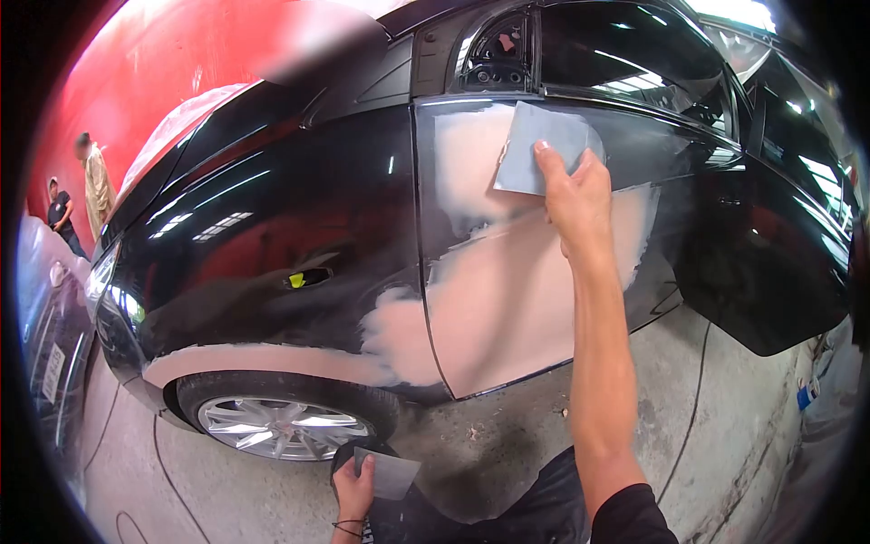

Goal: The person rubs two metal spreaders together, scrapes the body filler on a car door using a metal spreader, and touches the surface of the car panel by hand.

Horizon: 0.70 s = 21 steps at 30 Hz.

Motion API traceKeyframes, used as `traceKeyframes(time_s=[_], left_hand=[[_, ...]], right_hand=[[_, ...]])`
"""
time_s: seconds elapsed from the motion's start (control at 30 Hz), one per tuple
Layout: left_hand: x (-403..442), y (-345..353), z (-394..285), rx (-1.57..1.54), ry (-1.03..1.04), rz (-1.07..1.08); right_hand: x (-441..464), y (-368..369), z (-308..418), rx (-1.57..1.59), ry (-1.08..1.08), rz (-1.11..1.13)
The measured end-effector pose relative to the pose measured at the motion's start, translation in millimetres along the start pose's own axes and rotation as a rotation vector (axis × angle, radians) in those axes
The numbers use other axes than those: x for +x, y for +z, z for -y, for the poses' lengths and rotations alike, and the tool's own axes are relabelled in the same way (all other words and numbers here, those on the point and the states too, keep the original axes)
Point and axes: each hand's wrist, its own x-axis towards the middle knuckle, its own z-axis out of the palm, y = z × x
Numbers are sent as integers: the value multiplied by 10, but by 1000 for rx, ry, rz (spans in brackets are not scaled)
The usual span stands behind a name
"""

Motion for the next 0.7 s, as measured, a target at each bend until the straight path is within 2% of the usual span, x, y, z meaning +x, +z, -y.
traceKeyframes(time_s=[0.13, 0.23, 0.33, 0.47, 0.53, 0.6, 0.7], left_hand=[[16, -39, 82, -35, 16, 36], [11, -40, 33, 0, 21, 33], [-7, -23, 17, -41, 2, 7], [0, -10, 57, -54, 7, 5], [-6, -3, 34, -85, 11, -5], [-6, -37, 47, -25, 41, -7], [-9, -31, 47, -26, 24, 8]], right_hand=[[88, -2, -13, 156, 109, 42], [-73, 182, 36, 54, -174, 59], [-111, 138, 237, 69, 83, 110], [-180, 356, 116, 21, -181, 108], [-226, 376, 248, -55, -222, 155], [-170, 388, 279, 36, -143, 216], [-206, 317, 296, 24, -165, 319]])
